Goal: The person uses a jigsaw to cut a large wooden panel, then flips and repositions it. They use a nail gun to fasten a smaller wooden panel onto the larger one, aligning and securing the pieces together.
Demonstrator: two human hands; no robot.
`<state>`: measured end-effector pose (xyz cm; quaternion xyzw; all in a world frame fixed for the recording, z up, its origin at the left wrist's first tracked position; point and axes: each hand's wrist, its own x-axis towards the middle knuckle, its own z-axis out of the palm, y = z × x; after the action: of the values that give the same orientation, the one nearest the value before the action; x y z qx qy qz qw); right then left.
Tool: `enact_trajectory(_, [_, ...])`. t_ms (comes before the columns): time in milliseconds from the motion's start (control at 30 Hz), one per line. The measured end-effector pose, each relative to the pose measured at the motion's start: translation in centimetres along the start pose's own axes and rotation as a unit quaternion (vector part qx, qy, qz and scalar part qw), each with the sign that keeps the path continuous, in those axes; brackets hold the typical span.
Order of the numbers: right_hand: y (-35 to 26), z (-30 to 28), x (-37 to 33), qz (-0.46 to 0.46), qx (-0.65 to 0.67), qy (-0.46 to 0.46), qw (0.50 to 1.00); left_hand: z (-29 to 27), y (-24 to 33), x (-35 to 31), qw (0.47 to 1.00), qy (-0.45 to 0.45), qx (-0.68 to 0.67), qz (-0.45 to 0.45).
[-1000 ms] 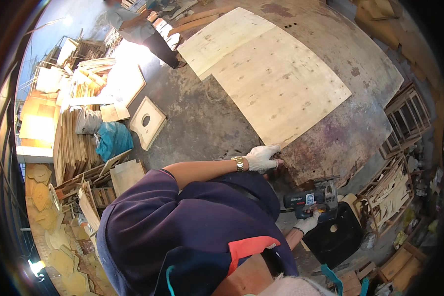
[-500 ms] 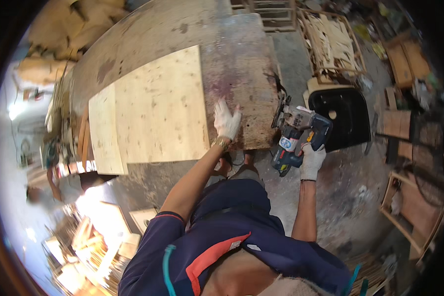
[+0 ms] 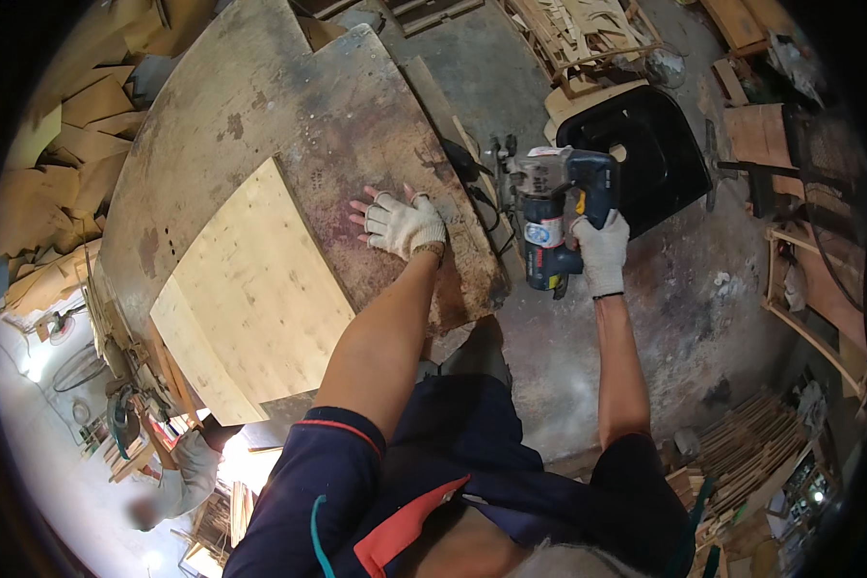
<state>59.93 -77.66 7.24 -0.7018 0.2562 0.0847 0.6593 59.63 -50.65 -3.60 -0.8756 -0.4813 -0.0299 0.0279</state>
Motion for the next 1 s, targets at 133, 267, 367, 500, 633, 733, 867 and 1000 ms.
enact_trajectory(133, [0.9, 1.6, 1.4, 0.052, 0.001, -0.054, 0.997, 0.3, -0.7, -0.2, 0.999, -0.002, 0.040, 0.002])
enact_trajectory(267, [1.6, 2.7, 3.0, 0.092, -0.029, -0.065, 0.993, 0.4, -0.8, 0.0, 0.999, 0.002, 0.054, 0.004])
enact_trajectory(367, [0.5, 4.4, 4.9, 0.049, -0.038, -0.020, 0.998, -0.2, -0.5, 0.1, 0.998, -0.012, 0.058, 0.008])
enact_trajectory(500, [1.7, 6.0, 10.0, 0.019, -0.046, -0.046, 0.998, -0.1, -0.1, -0.1, 0.997, 0.005, 0.079, 0.015])
enact_trajectory(633, [2.0, 6.7, 10.2, 0.024, 0.036, -0.056, 0.997, 0.6, -0.6, -0.1, 0.997, 0.017, 0.079, 0.013])
enact_trajectory(733, [3.1, 5.2, 8.8, 0.035, 0.077, -0.088, 0.992, 0.3, -0.7, -0.1, 0.997, 0.012, 0.073, 0.010])
enact_trajectory(867, [6.3, 0.7, 6.8, 0.088, 0.079, -0.125, 0.985, 0.8, -0.8, -0.1, 0.997, 0.017, 0.077, 0.014])
enact_trajectory(1000, [9.2, -0.8, 6.3, 0.137, 0.068, -0.181, 0.972, -0.4, -0.3, 0.0, 0.998, -0.020, 0.054, 0.013])
